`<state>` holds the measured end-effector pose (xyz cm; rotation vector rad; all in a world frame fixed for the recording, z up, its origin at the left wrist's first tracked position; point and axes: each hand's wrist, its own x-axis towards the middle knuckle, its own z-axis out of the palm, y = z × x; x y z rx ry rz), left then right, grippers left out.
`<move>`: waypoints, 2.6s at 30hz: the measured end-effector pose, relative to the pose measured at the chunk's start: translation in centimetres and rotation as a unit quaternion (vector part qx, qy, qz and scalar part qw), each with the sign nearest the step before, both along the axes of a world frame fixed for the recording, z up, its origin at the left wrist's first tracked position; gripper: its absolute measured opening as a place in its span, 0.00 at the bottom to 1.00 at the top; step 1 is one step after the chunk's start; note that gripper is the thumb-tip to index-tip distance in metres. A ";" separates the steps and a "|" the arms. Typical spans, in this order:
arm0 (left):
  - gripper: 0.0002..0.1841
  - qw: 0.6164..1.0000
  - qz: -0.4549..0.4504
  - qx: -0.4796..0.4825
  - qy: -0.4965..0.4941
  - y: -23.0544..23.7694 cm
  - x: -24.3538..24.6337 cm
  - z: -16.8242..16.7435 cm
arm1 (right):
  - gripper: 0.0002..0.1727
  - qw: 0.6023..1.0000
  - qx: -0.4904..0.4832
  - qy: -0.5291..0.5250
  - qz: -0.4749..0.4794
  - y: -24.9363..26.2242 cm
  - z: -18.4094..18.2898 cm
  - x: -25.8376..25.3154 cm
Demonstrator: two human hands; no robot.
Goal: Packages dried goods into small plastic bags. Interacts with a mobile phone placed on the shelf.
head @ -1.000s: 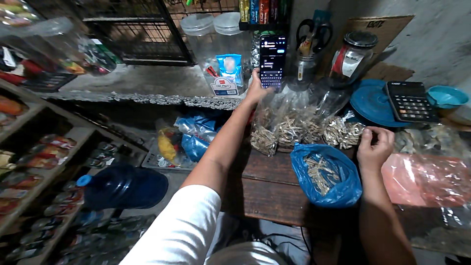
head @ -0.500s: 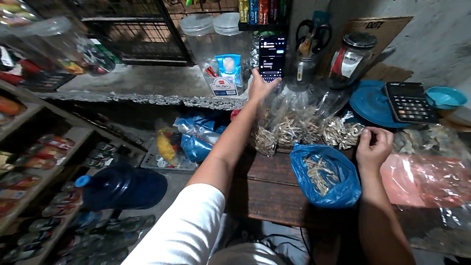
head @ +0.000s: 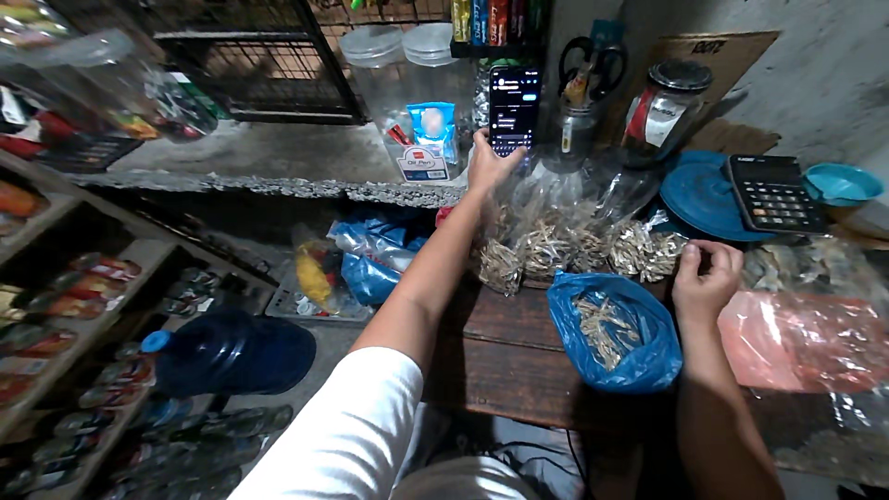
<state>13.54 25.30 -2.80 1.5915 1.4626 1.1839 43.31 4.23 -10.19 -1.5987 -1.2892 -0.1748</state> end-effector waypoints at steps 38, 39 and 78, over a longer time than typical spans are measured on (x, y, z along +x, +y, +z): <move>0.45 0.980 -0.126 0.008 -0.151 -0.5 -0.9 -0.1 | 0.23 1.000 -0.003 -0.010 0.002 -0.1 0.1 0.1; 0.44 0.979 -0.143 0.004 -0.147 -0.6 -1.3 0.1 | 0.23 1.000 -0.008 -0.008 0.002 -0.1 0.2 0.0; 0.20 0.974 -0.152 0.002 -0.167 0.9 -3.1 -0.7 | 0.22 1.000 -0.002 0.006 0.005 -0.1 0.0 0.1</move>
